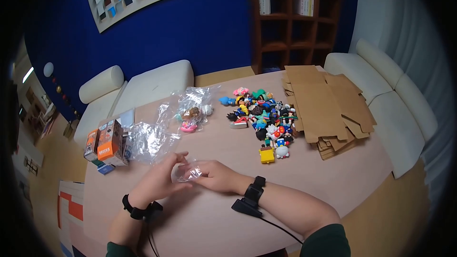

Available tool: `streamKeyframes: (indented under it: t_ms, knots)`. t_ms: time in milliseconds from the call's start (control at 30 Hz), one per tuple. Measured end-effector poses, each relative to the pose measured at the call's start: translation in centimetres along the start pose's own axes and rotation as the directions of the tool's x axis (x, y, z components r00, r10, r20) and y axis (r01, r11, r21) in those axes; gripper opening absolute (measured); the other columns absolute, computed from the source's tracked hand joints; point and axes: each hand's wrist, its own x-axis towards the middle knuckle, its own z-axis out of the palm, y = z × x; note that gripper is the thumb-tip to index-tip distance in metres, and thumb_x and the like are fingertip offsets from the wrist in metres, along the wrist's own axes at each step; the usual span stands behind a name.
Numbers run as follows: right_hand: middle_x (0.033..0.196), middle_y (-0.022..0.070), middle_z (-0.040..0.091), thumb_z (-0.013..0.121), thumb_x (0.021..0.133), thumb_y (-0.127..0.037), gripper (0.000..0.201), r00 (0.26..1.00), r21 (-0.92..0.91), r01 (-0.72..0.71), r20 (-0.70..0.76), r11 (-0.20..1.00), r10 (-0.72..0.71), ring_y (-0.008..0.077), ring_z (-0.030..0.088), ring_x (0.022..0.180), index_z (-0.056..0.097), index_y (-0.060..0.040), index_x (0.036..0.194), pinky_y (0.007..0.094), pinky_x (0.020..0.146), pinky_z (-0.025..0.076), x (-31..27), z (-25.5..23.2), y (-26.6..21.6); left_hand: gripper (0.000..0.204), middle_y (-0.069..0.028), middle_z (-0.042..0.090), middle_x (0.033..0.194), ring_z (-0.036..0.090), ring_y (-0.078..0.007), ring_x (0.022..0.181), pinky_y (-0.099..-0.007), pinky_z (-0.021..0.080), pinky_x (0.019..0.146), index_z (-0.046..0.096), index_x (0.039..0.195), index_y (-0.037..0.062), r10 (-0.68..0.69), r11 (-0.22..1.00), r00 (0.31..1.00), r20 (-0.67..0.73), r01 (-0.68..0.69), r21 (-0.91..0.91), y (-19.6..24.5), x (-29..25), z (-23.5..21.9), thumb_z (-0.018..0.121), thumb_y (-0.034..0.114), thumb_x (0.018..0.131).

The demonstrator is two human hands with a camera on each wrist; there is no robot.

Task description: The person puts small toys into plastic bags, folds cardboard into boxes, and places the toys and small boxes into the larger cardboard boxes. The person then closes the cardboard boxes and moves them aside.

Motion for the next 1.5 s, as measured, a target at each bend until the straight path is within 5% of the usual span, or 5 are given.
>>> streamKeyframes:
  t_ms: [567,700,900,1067,1500]
  knots:
    - [0.131,0.0150,0.064,0.061,0.093,-0.009,0.056,0.988,-0.123,0.069,0.147,0.990,-0.050,0.0264,0.067,0.104,0.050,-0.0102,0.147,0.0361,0.089,0.052,-0.4,-0.4,-1.0,0.060,-0.0142,0.071,0.112,0.068,-0.0219,0.104,-0.0334,0.053,0.088,0.058,0.137,0.0024,-0.091,0.979,0.992,0.091,0.106,-0.175,-2.2,0.6,0.5,0.080,0.028,0.087]
    - [0.133,0.0103,0.062,0.061,0.093,-0.006,0.057,0.974,0.131,0.045,-0.227,0.990,-0.015,0.0196,0.066,0.103,0.046,-0.0074,0.147,0.0328,0.088,0.052,-0.4,0.0,-2.7,0.047,-0.0117,0.072,0.110,0.068,-0.0208,0.105,-0.0330,0.053,0.088,0.063,0.131,0.0032,-0.230,0.879,0.973,0.024,0.218,-0.424,-3.9,0.9,1.9,0.076,0.025,0.091]
    - [0.139,0.0164,0.054,0.065,0.092,-0.007,0.050,0.856,-0.207,-0.119,-0.517,0.971,-0.005,0.0263,0.058,0.124,0.049,-0.0061,0.140,0.0363,0.098,0.049,0.4,-2.7,-1.8,0.044,-0.0084,0.067,0.114,0.066,-0.0197,0.105,-0.0350,0.054,0.090,0.057,0.133,0.0080,-0.332,0.072,0.942,0.059,0.088,-0.994,-5.7,0.4,3.5,0.057,0.040,0.104]
    - [0.151,0.0298,0.039,0.073,0.087,-0.031,0.075,0.890,-0.825,-0.423,-0.455,0.375,0.002,0.0447,0.030,0.145,0.040,-0.0029,0.148,0.0524,0.118,0.028,0.3,-4.3,-2.7,0.057,-0.0075,0.066,0.115,0.064,-0.0219,0.108,-0.0393,0.049,0.099,0.049,0.140,0.0130,-0.241,-0.146,0.948,0.209,0.177,-0.973,-6.4,0.5,5.9,0.048,0.056,0.102]
    - [0.119,0.0155,0.059,0.073,0.081,-0.017,0.052,0.920,-0.912,-0.390,-0.390,0.129,0.030,0.0325,0.056,0.116,0.057,-0.0011,0.128,0.0460,0.097,0.045,-0.1,-6.6,-4.0,0.058,-0.0104,0.062,0.126,0.058,-0.0226,0.118,-0.0395,0.045,0.107,0.050,0.141,0.0140,-0.188,-0.226,0.946,0.264,0.220,-0.949,-6.9,0.6,5.5,0.048,0.058,0.102]
